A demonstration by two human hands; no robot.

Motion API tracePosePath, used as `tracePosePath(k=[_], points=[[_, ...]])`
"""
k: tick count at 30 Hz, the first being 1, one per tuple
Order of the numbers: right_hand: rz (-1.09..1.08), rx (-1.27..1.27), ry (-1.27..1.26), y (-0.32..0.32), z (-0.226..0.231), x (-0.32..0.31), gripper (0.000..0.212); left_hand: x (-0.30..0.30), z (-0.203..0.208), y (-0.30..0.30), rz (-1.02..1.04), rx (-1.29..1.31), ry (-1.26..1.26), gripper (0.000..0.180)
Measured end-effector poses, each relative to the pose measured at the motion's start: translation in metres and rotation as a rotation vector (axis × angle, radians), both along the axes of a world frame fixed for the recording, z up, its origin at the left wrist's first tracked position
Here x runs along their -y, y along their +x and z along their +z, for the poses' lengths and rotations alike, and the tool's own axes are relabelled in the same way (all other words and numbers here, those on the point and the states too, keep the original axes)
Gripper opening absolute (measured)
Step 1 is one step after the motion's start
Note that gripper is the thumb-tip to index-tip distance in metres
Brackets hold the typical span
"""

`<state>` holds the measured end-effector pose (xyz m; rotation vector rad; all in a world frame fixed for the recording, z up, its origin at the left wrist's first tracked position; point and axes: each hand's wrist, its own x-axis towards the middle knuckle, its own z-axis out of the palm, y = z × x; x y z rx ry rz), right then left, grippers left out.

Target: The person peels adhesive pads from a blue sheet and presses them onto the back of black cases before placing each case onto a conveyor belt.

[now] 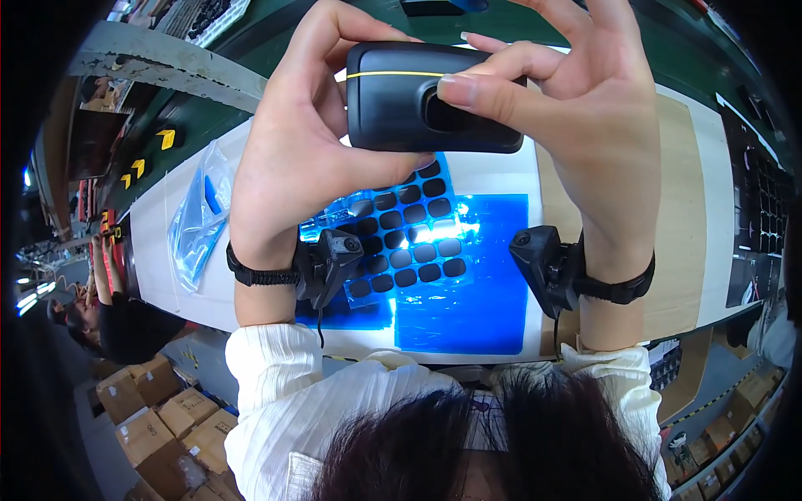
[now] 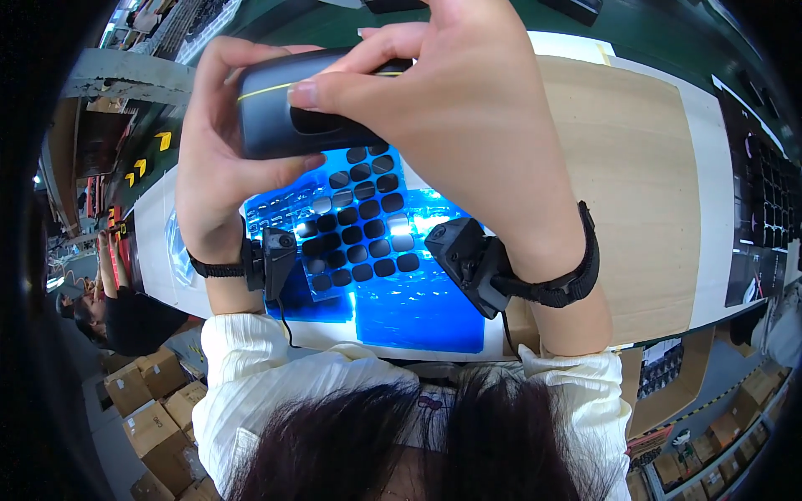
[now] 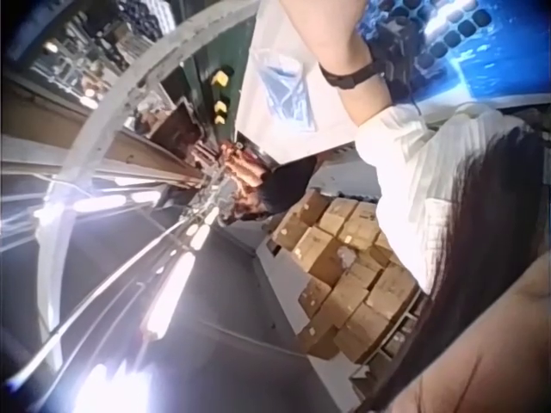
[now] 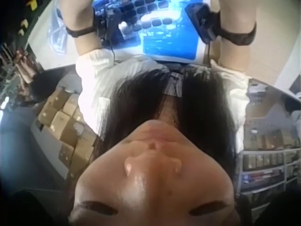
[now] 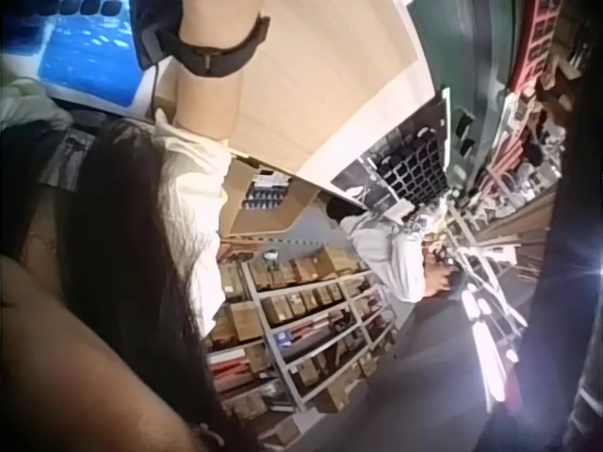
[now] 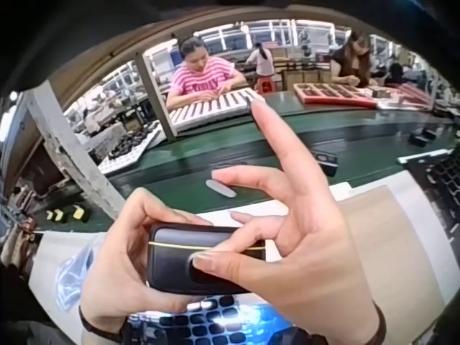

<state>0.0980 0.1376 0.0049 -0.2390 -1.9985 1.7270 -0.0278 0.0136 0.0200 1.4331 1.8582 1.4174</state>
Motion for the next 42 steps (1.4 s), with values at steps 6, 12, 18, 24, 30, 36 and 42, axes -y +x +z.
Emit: tracePosePath(k=[6,12,18,24,30,36,42], points=[[0.009,-0.007,0.018,0.001,0.003,0.005,0.092,-0.003,0.001,0.01,0.084,0.012,0.066,0.064],[0.006,-0.031,-0.078,-0.004,0.009,0.006,0.093,-0.008,-0.005,0.01,0.115,0.074,0.223,0.064],[0.057,-0.067,-0.547,-0.013,0.009,-0.012,0.093,-0.006,-0.01,0.005,0.024,0.112,0.241,0.063],[0.059,-0.098,-0.437,-0.012,0.011,-0.007,0.093,-0.011,-0.013,0.008,-0.021,0.106,0.313,0.065],[-0.082,-0.16,-0.252,-0.015,0.015,0.002,0.09,-0.013,-0.019,0.004,0.031,0.133,0.251,0.069],[-0.107,-0.398,-0.209,-0.021,-0.015,-0.007,0.077,-0.013,-0.02,-0.005,-0.033,0.205,0.131,0.066],[-0.195,-0.285,0.036,-0.024,-0.024,-0.018,0.068,-0.021,-0.029,-0.019,-0.01,0.433,-0.013,0.063]])
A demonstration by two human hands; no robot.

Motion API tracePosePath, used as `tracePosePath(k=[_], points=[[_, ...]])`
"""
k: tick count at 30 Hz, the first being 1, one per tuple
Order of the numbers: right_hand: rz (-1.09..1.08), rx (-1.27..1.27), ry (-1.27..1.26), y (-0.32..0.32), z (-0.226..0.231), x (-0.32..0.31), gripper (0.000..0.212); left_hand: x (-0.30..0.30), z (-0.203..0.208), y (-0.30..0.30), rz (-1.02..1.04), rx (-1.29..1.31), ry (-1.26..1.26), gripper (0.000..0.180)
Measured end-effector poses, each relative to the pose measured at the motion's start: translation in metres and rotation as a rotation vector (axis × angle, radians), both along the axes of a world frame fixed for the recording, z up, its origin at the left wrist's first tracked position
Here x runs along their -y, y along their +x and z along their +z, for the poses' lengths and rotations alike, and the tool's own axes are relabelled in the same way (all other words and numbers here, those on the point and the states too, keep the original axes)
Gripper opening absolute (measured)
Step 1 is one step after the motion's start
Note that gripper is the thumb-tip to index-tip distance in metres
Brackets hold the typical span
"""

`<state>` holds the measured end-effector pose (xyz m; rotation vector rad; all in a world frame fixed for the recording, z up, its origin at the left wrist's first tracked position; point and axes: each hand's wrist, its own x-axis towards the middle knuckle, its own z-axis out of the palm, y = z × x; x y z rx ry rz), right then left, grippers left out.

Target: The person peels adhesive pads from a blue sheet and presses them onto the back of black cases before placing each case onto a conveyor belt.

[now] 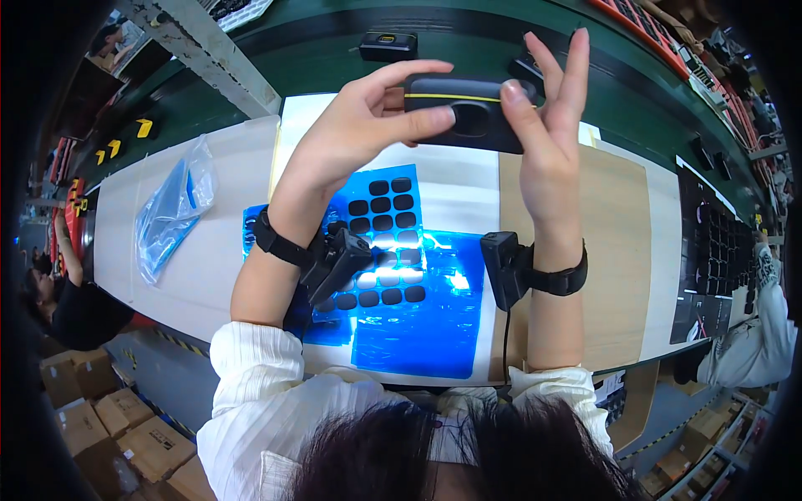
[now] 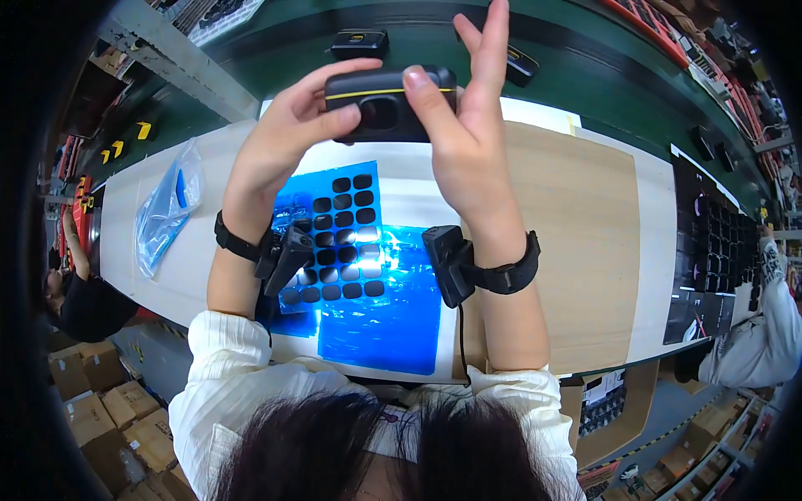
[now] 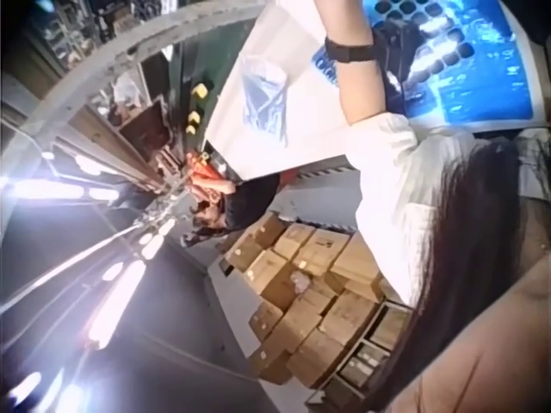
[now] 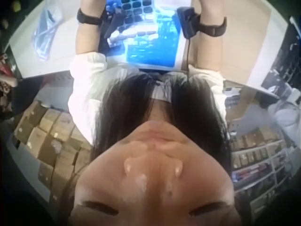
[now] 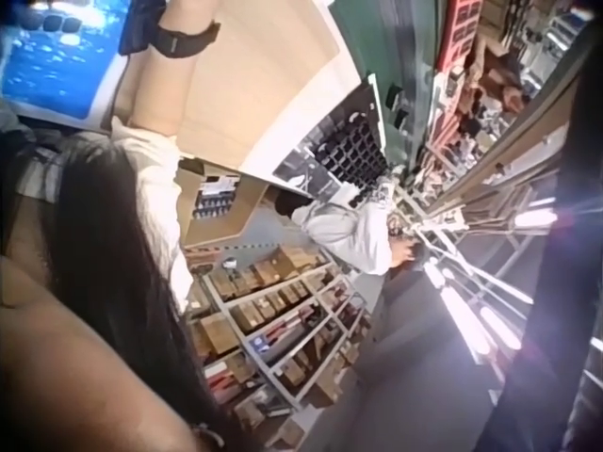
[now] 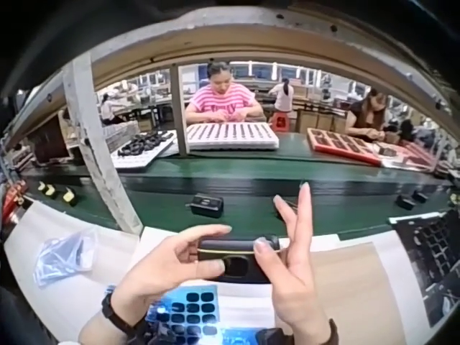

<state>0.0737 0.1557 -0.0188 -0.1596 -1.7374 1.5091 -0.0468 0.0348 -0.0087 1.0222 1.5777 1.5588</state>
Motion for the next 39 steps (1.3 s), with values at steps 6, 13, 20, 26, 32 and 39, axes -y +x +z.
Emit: tracePosePath(k=[6,13,20,26,32,39], points=[[-0.117,0.084,-0.192,-0.009,-0.026,-0.035,0.085,-0.027,-0.008,0.002,-0.036,-0.189,-0.207,0.072],[-0.558,0.22,0.252,0.01,-0.028,-0.067,0.066,-0.089,-0.052,-0.075,0.154,-0.641,-0.279,0.077],[-0.479,0.114,0.22,0.025,-0.007,-0.067,0.056,-0.121,-0.08,-0.11,0.274,-0.878,-0.466,0.074],[-0.454,-0.083,0.093,0.029,0.014,-0.05,0.058,-0.092,-0.064,-0.178,0.345,-1.538,-0.576,0.067],[-0.403,-0.063,0.133,0.034,0.02,-0.044,0.057,-0.059,-0.088,-0.252,0.048,-1.133,-0.909,0.074],[-0.285,-0.115,-0.009,0.044,0.027,-0.046,0.056,-0.059,-0.047,-0.186,0.332,-1.41,-0.734,0.059]])
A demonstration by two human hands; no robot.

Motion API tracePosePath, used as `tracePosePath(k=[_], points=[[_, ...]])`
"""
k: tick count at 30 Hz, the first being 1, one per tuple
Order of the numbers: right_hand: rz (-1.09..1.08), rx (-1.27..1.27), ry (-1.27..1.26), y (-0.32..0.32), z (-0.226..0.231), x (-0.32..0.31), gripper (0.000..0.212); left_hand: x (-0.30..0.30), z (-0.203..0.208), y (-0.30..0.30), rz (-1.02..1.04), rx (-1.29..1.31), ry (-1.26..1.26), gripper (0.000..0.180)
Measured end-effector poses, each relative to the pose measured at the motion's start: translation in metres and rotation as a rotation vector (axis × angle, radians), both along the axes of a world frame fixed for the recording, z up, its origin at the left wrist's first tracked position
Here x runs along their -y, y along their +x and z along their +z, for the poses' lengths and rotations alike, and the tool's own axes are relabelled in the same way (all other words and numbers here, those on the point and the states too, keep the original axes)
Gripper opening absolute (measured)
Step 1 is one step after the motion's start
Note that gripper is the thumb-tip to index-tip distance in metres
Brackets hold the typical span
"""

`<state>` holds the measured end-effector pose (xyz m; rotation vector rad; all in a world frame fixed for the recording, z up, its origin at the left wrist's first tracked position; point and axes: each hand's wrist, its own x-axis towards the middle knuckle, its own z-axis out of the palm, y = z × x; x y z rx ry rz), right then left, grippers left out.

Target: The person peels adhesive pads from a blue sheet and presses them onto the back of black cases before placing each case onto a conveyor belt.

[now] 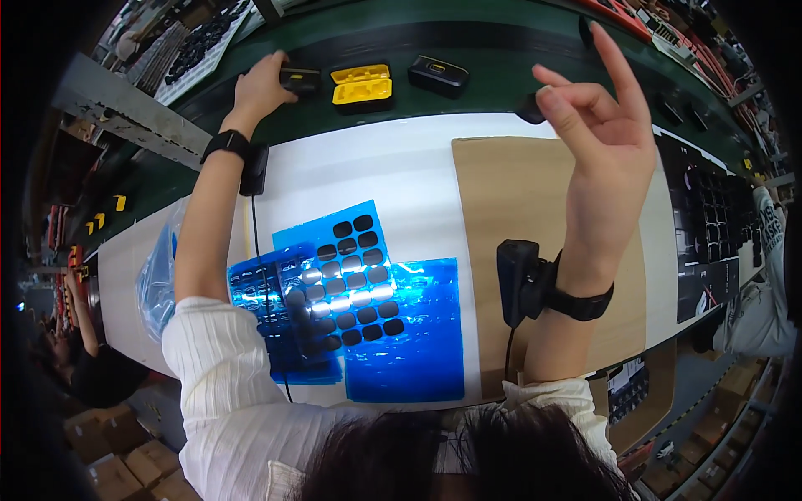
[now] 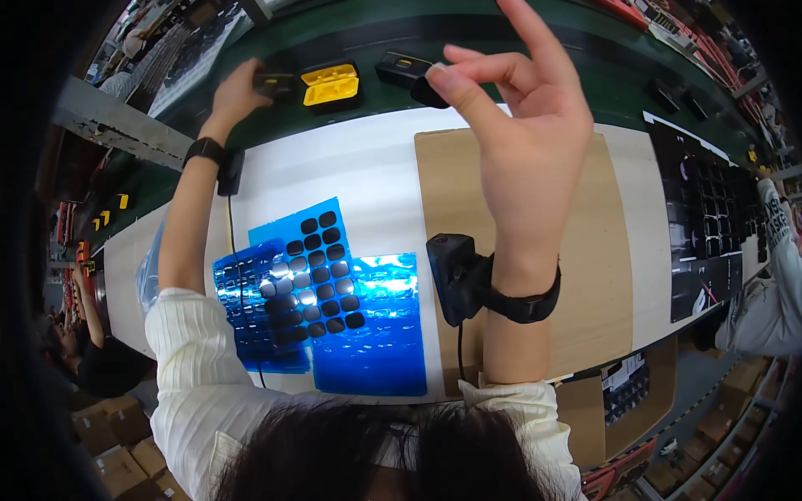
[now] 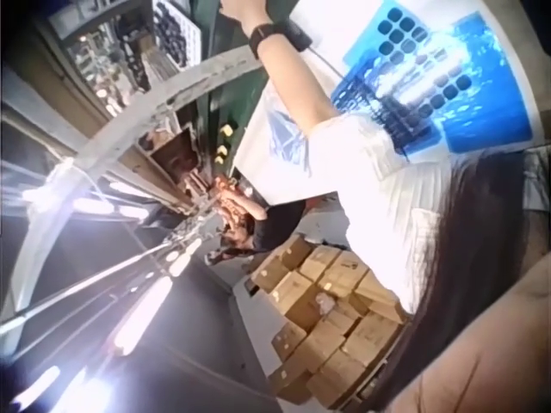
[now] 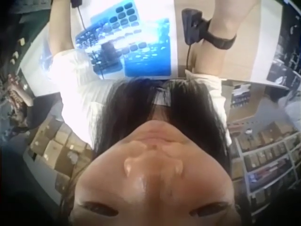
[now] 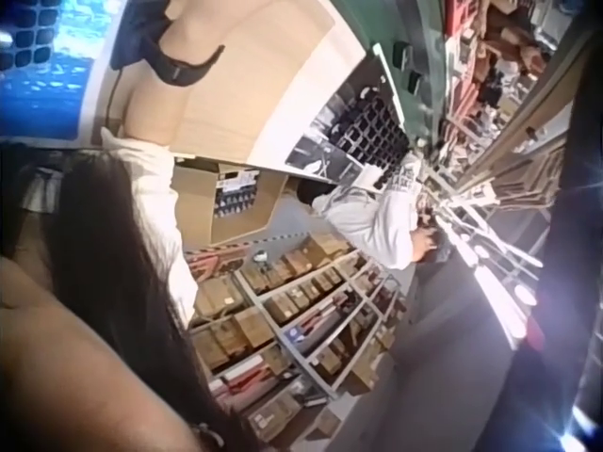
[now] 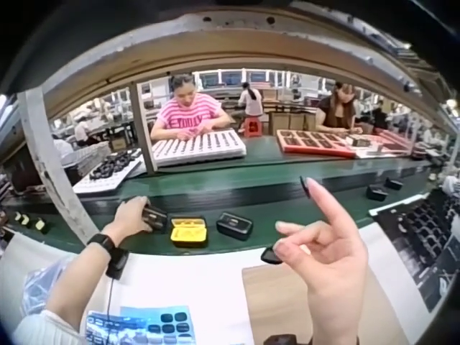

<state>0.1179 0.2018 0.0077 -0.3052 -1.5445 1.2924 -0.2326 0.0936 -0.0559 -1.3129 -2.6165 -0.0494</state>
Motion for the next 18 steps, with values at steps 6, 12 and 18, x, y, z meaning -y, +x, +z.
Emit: tracePosePath(k=[6,12,18], points=[[0.097,0.208,-0.041,-0.002,0.022,0.006,0.065,0.01,0.05,0.109,-0.385,0.403,0.475,0.056],[0.187,0.239,-0.032,-0.009,0.009,0.021,0.066,0.02,0.078,0.188,-0.613,0.82,0.555,0.059],[0.222,0.265,-0.015,-0.007,0.006,0.032,0.066,0.028,0.085,0.208,-0.669,0.874,0.617,0.062]])
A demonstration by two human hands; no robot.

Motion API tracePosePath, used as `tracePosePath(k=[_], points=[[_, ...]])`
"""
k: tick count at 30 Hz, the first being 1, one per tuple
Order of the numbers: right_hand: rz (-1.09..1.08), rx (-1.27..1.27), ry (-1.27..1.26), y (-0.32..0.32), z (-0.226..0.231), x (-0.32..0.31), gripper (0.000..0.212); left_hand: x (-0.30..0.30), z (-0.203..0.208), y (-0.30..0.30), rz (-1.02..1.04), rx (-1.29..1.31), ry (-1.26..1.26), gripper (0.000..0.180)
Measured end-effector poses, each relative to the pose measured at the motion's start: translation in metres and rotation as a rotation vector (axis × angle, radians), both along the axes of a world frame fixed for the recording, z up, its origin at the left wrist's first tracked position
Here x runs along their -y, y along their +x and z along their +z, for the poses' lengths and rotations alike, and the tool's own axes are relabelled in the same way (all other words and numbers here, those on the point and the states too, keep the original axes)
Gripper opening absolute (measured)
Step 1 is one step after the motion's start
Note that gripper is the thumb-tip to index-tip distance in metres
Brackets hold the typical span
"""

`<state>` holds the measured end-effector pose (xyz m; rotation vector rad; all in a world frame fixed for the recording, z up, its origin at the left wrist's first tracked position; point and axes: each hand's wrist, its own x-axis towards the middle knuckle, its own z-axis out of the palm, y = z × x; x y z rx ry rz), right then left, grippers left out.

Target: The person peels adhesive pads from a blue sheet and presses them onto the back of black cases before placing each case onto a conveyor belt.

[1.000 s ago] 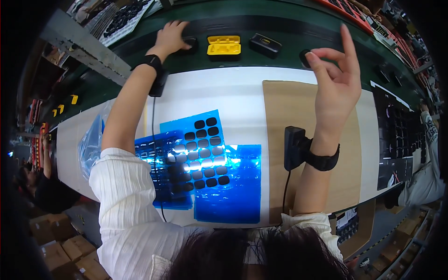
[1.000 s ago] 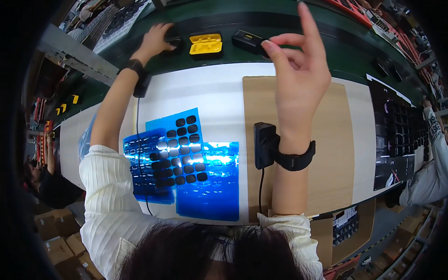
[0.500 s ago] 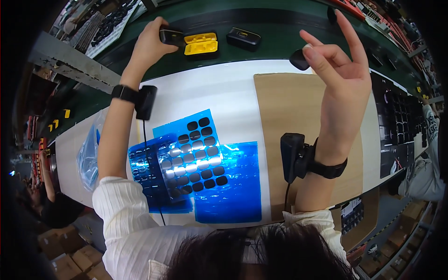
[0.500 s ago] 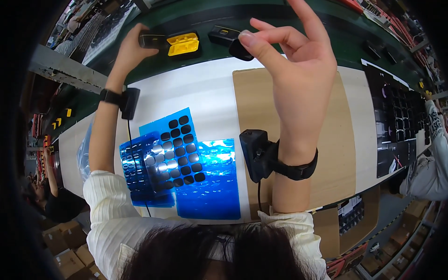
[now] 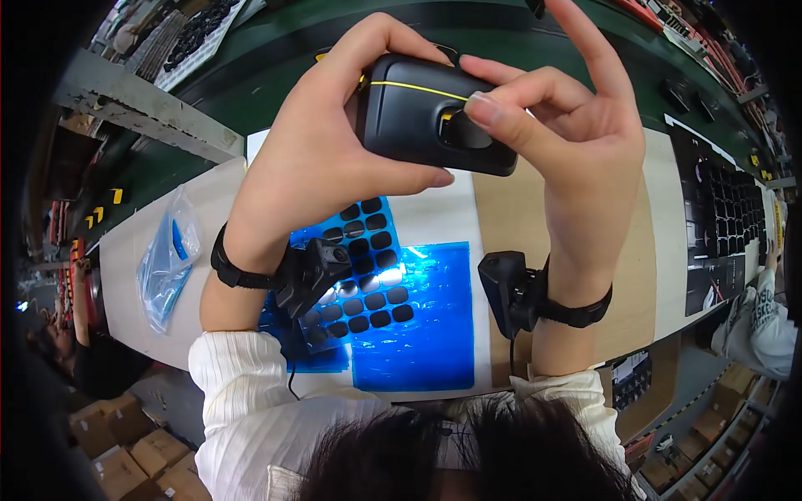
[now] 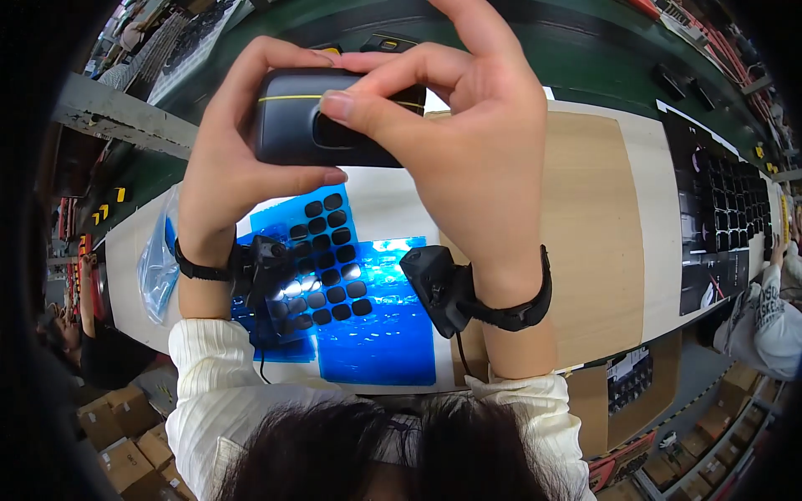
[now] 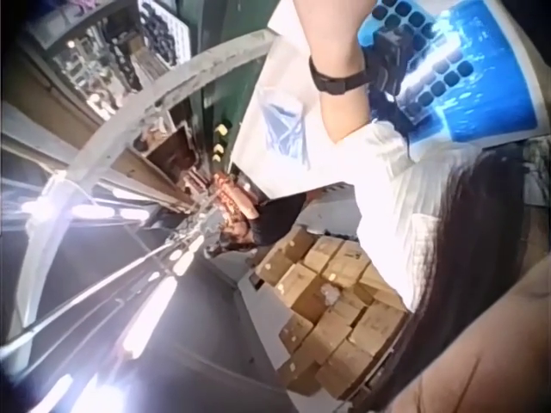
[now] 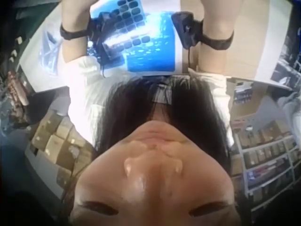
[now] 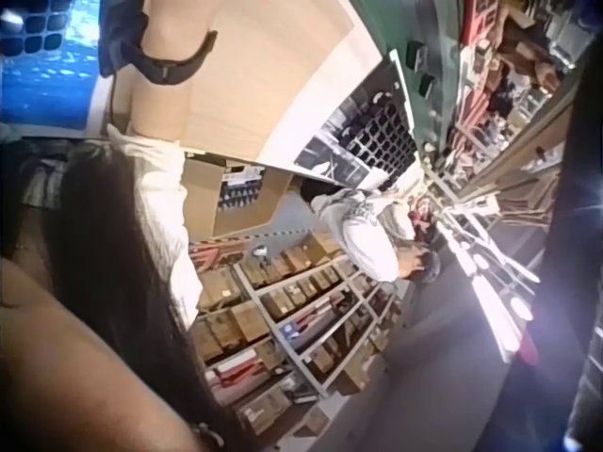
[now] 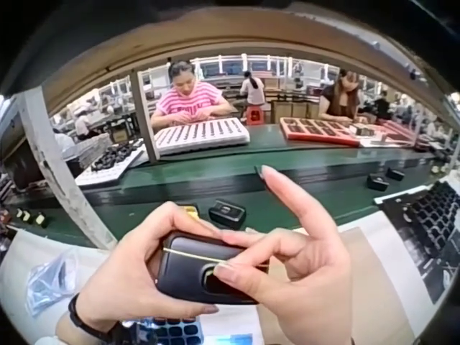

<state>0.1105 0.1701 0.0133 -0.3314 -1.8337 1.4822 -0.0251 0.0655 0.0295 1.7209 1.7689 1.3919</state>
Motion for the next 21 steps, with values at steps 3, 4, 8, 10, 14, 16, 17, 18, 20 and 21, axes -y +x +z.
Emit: tracePosePath(k=[3,4,8,10,14,16,17,18,20,21], points=[[0.006,0.013,0.005,0.0,-0.004,0.002,0.067,0.002,-0.001,0.001,0.033,0.039,-0.039,0.062],[0.011,0.015,0.008,0.0,-0.004,0.002,0.067,0.003,-0.001,0.002,0.05,0.058,-0.057,0.062],[0.026,0.024,0.008,0.002,-0.008,0.003,0.067,0.005,-0.001,0.006,0.091,0.1,-0.081,0.063],[0.03,0.031,0.01,0.002,-0.009,0.003,0.067,0.004,0.0,0.005,0.09,0.082,-0.089,0.063],[0.04,0.036,0.01,0.004,-0.012,0.002,0.068,0.003,0.002,0.006,0.096,0.049,-0.107,0.063],[0.049,0.042,0.009,0.004,-0.014,0.001,0.068,0.004,0.002,0.007,0.105,0.054,-0.115,0.064],[0.054,0.043,0.006,0.004,-0.014,0.001,0.068,0.004,0.002,0.007,0.103,0.057,-0.121,0.064],[0.059,0.042,0.009,0.004,-0.015,0.001,0.068,0.004,0.003,0.006,0.105,0.024,-0.11,0.064],[0.069,0.046,0.008,0.005,-0.014,0.001,0.068,0.006,0.004,0.005,0.106,-0.044,-0.089,0.064],[0.073,0.046,0.008,0.005,-0.014,0.0,0.068,0.006,0.004,0.006,0.105,-0.043,-0.092,0.064]])
